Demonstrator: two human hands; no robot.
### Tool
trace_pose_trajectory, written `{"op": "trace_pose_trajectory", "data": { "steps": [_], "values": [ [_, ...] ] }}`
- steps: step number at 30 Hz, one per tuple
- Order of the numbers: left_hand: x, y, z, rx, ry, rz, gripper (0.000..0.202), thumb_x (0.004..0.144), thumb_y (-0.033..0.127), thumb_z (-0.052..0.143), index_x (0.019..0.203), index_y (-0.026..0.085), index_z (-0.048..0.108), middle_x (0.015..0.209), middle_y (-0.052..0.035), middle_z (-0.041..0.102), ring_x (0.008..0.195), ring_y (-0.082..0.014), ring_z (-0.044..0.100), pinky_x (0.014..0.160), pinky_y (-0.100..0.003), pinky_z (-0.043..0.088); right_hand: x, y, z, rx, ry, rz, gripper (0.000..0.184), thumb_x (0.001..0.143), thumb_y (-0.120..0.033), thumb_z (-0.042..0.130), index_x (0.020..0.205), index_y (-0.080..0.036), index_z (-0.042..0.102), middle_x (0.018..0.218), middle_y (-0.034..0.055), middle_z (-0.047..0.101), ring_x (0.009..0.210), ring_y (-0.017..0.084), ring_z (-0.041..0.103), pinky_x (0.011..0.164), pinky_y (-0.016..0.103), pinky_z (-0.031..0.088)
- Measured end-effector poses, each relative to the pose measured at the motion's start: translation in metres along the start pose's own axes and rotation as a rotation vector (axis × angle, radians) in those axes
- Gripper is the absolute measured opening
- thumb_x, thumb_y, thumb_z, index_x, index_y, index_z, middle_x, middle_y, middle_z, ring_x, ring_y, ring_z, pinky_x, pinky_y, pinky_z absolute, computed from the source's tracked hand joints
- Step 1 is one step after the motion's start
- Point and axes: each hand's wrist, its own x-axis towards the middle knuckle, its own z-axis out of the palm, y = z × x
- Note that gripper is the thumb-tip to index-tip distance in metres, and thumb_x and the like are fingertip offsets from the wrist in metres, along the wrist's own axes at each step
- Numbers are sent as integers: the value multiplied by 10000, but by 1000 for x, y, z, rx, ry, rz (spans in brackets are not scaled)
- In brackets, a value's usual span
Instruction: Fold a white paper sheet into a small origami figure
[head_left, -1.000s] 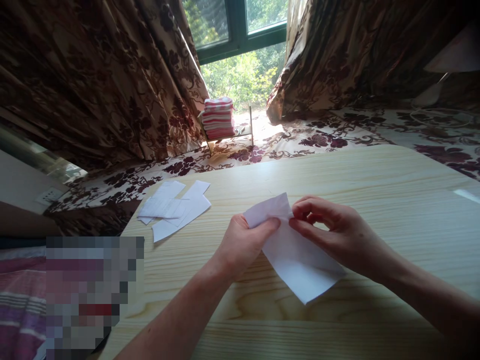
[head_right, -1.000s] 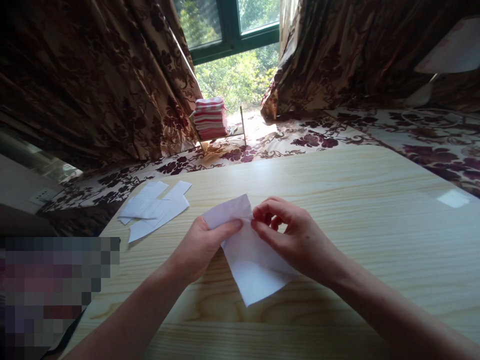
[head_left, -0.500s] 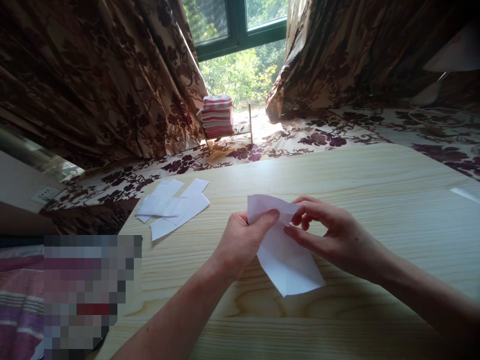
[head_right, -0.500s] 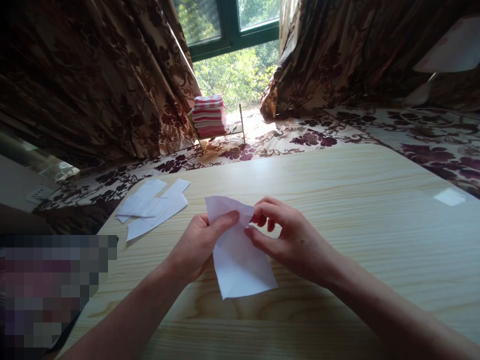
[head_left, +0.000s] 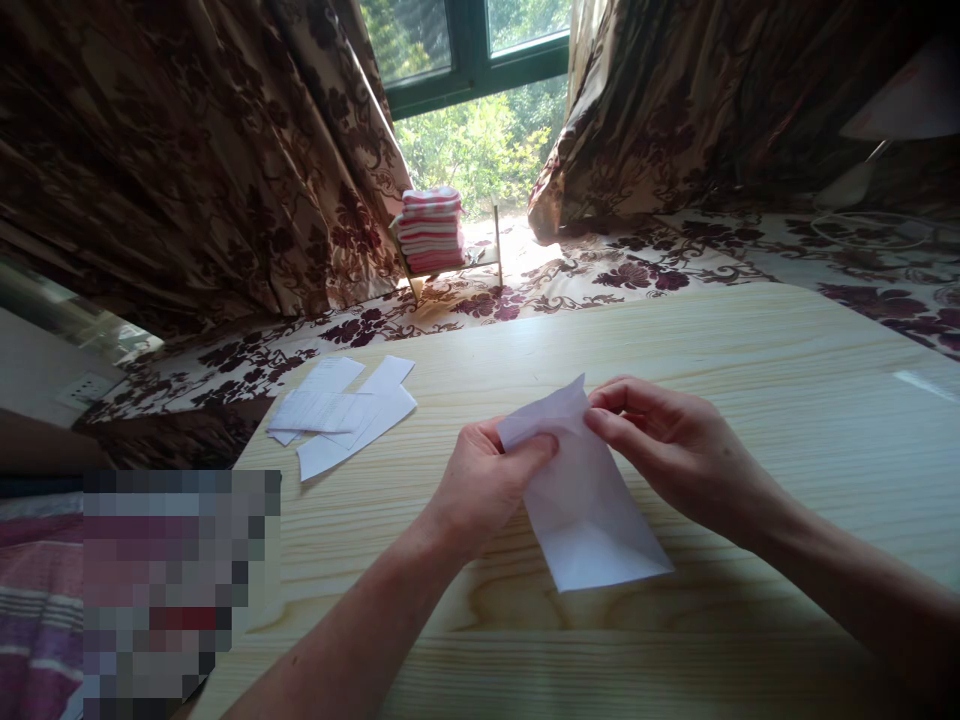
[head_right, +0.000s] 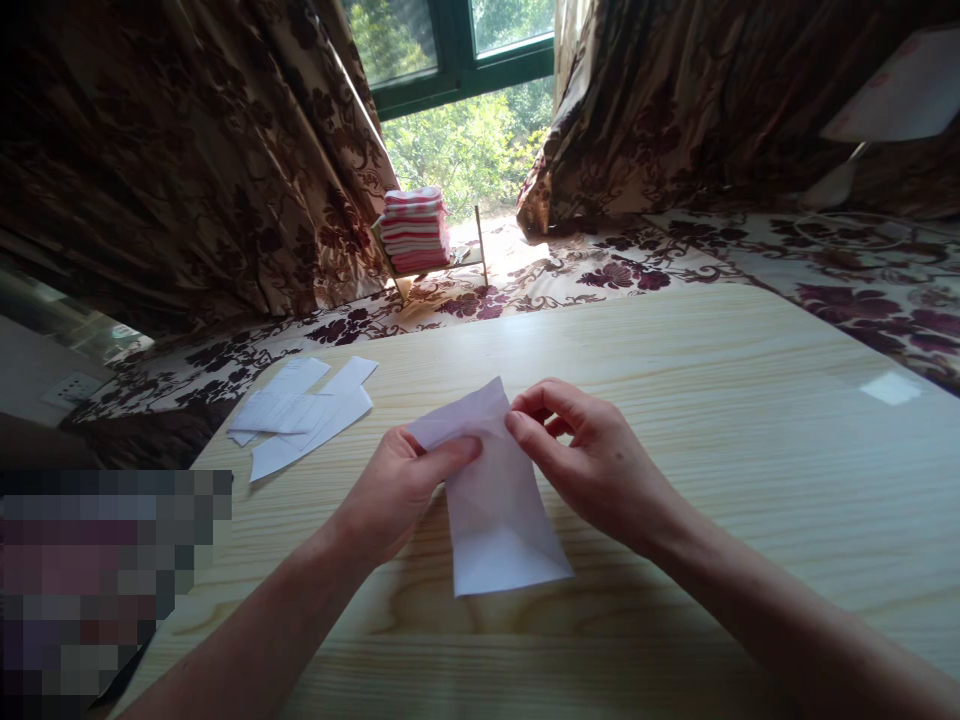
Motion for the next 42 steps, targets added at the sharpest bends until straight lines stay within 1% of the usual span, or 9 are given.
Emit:
{"op": "trace_pose_trajectory", "data": {
  "steps": [3,8,12,17,22,25,34,39,42],
  "values": [
    [0,-1,1,6,-5,7,70,698,178,649,713,116,676,672,-20,628,708,-145,567,710,-267,432,0,-1,1,73,-24,39,164,829,-349,561,766,-202,599,737,-3,597,669,136,542,561,236,421],
    [-1,-1,2,-12,-33,14,99,689,197,674,747,117,684,700,-29,654,710,-149,580,698,-266,434,-1,-5,3,226,-156,121,129,815,-329,574,831,-212,627,758,-8,639,688,149,590,574,237,464],
    [0,-1,1,-22,14,39,163,682,213,694,824,134,682,717,-25,673,692,-147,587,668,-257,436,0,-8,2,264,-154,189,170,796,-339,582,858,-196,650,797,18,683,732,179,629,596,256,496],
    [1,-2,4,27,26,49,160,713,255,679,807,126,683,728,-36,671,698,-158,589,658,-265,444,1,-8,3,332,-190,225,198,768,-338,615,903,-201,660,844,20,700,787,190,645,638,263,509],
    [0,-1,4,108,26,50,145,702,258,675,752,123,664,623,-4,611,573,-103,511,533,-209,370,0,-6,3,333,-168,265,175,744,-349,624,750,-175,640,684,-1,651,600,138,587,510,225,436],
    [0,0,4,111,51,37,144,684,258,683,717,123,643,589,7,587,536,-89,478,503,-201,342,1,-6,3,358,-175,303,171,727,-335,628,708,-166,622,651,-8,624,578,125,555,506,223,410],
    [1,-1,4,41,55,2,111,662,217,689,724,129,661,620,-9,620,592,-133,544,594,-259,420,3,-2,0,460,-199,369,99,695,-267,637,704,-169,624,652,-7,610,625,127,546,581,237,416],
    [1,1,3,39,88,1,138,656,215,683,760,125,696,641,-23,650,586,-142,555,608,-274,437,5,3,-4,408,-121,356,149,675,-287,654,626,-166,584,568,-32,516,548,98,464,528,226,366],
    [2,0,2,40,121,-7,147,648,232,694,744,122,685,634,-26,647,587,-147,560,606,-279,445,4,3,-3,443,-149,367,160,713,-321,638,702,-164,610,634,-20,555,592,106,503,571,232,399]
  ]
}}
